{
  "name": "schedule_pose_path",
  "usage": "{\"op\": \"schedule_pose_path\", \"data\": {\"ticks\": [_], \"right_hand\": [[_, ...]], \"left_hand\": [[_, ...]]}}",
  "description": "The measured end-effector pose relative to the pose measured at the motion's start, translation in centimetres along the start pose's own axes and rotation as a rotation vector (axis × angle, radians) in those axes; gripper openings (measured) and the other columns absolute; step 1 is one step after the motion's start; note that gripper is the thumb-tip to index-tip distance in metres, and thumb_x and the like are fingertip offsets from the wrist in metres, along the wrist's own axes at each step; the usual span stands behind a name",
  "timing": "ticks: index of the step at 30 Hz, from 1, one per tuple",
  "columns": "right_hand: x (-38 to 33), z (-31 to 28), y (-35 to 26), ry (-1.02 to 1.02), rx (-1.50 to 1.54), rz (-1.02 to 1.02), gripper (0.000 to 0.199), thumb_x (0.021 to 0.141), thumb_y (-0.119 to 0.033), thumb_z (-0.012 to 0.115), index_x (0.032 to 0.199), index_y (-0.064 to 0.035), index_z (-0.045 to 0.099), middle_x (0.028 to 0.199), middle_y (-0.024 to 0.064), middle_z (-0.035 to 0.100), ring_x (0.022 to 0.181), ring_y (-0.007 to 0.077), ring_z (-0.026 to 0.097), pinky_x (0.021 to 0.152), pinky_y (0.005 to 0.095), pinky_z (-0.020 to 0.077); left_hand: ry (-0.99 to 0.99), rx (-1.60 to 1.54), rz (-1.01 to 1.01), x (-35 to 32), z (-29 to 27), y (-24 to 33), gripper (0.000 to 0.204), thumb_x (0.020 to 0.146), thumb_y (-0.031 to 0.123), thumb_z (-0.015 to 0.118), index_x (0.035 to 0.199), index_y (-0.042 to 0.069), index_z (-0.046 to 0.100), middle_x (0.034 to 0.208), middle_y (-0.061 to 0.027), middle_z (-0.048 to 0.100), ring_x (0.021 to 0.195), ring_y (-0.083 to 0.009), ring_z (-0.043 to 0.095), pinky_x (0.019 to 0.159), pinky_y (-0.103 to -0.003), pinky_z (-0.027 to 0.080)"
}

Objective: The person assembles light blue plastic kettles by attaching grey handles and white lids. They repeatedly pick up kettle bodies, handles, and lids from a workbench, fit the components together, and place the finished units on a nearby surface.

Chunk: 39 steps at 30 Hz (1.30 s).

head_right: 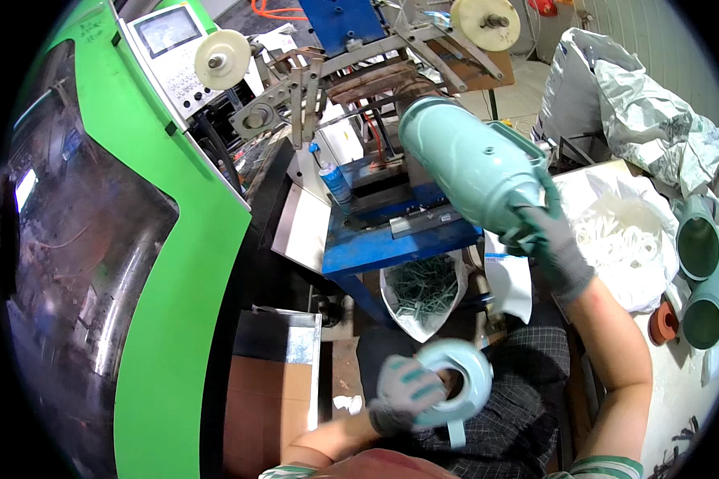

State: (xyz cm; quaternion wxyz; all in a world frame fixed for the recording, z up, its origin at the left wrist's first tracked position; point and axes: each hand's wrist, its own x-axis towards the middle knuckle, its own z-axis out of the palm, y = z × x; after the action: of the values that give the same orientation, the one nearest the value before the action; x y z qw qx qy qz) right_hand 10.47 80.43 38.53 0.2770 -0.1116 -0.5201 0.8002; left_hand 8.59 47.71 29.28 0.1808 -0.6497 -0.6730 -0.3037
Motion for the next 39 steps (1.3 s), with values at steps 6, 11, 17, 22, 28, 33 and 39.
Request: {"op": "schedule_pose_path", "data": {"ticks": [6,11,17,22,28,33,39], "right_hand": [[13.4,6.4,7.1,-0.142,0.117,-0.090,0.081,0.092,-0.029,0.081,0.155,-0.0179,0.031,0.122,0.0172,0.059,0.095,0.0273,0.070,0.065,0.0427,0.0638],[23.0,7.7,7.8,0.025,0.518,0.089,0.063,0.097,-0.038,0.076,0.150,-0.0190,0.047,0.137,0.0101,0.060,0.110,0.0292,0.066,0.077,0.0437,0.0627],[23.5,3.9,7.6,-0.151,0.508,0.065,0.046,0.100,-0.051,0.067,0.126,-0.0126,0.064,0.119,0.0070,0.069,0.105,0.0262,0.068,0.085,0.0443,0.0608],[10.1,4.0,15.1,0.157,-0.310,-0.540,0.060,0.103,-0.034,0.072,0.147,-0.0031,0.046,0.118,0.0137,0.062,0.105,0.0165,0.061,0.092,0.0353,0.0541],[-15.3,-16.3,10.0,0.498,-1.090,-0.379,0.066,0.092,-0.032,0.080,0.146,-0.0041,0.052,0.134,0.0206,0.061,0.126,0.0320,0.062,0.102,0.0418,0.0549],[-33.4,-31.8,0.7,1.270,-1.697,-0.300,0.056,0.092,-0.030,0.076,0.138,-0.0050,0.058,0.128,0.0198,0.064,0.114,0.0344,0.064,0.098,0.0459,0.0529],[-46.9,-31.7,-8.8,1.694,-2.175,1.161,0.073,0.087,-0.055,0.074,0.142,-0.0112,0.057,0.140,0.0220,0.061,0.128,0.0371,0.060,0.110,0.0592,0.0406]], "left_hand": [[-0.088,-0.183,0.076,-2.2,4.1,3.8,0.029,0.065,0.029,0.074,0.092,0.018,0.071,0.108,-0.0012,0.062,0.095,-0.0280,0.060,0.078,-0.049,0.048],[-0.093,-0.217,0.098,-1.6,3.8,3.6,0.030,0.061,0.027,0.073,0.091,0.020,0.071,0.107,0.0001,0.065,0.094,-0.0286,0.062,0.076,-0.049,0.048],[-0.039,-0.185,0.077,-0.3,4.4,3.3,0.021,0.077,0.020,0.072,0.098,0.019,0.073,0.111,-0.0024,0.067,0.090,-0.0282,0.059,0.076,-0.047,0.046],[-0.146,-0.220,0.020,-1.5,4.3,2.4,0.014,0.086,0.023,0.072,0.098,0.016,0.069,0.109,-0.0025,0.065,0.093,-0.0301,0.058,0.079,-0.048,0.045],[-0.115,-0.210,0.085,-1.5,5.9,0.3,0.026,0.081,0.032,0.079,0.095,0.016,0.064,0.103,-0.0039,0.062,0.095,-0.0326,0.057,0.079,-0.051,0.043],[-0.131,-0.195,0.102,-1.4,6.8,-1.3,0.038,0.077,0.040,0.085,0.092,0.015,0.061,0.098,-0.0051,0.059,0.097,-0.0347,0.055,0.079,-0.053,0.041],[-0.102,-0.077,0.108,-1.4,6.8,-0.9,0.044,0.073,0.037,0.087,0.091,0.010,0.058,0.096,-0.0122,0.058,0.100,-0.0445,0.054,0.075,-0.058,0.044]]}}
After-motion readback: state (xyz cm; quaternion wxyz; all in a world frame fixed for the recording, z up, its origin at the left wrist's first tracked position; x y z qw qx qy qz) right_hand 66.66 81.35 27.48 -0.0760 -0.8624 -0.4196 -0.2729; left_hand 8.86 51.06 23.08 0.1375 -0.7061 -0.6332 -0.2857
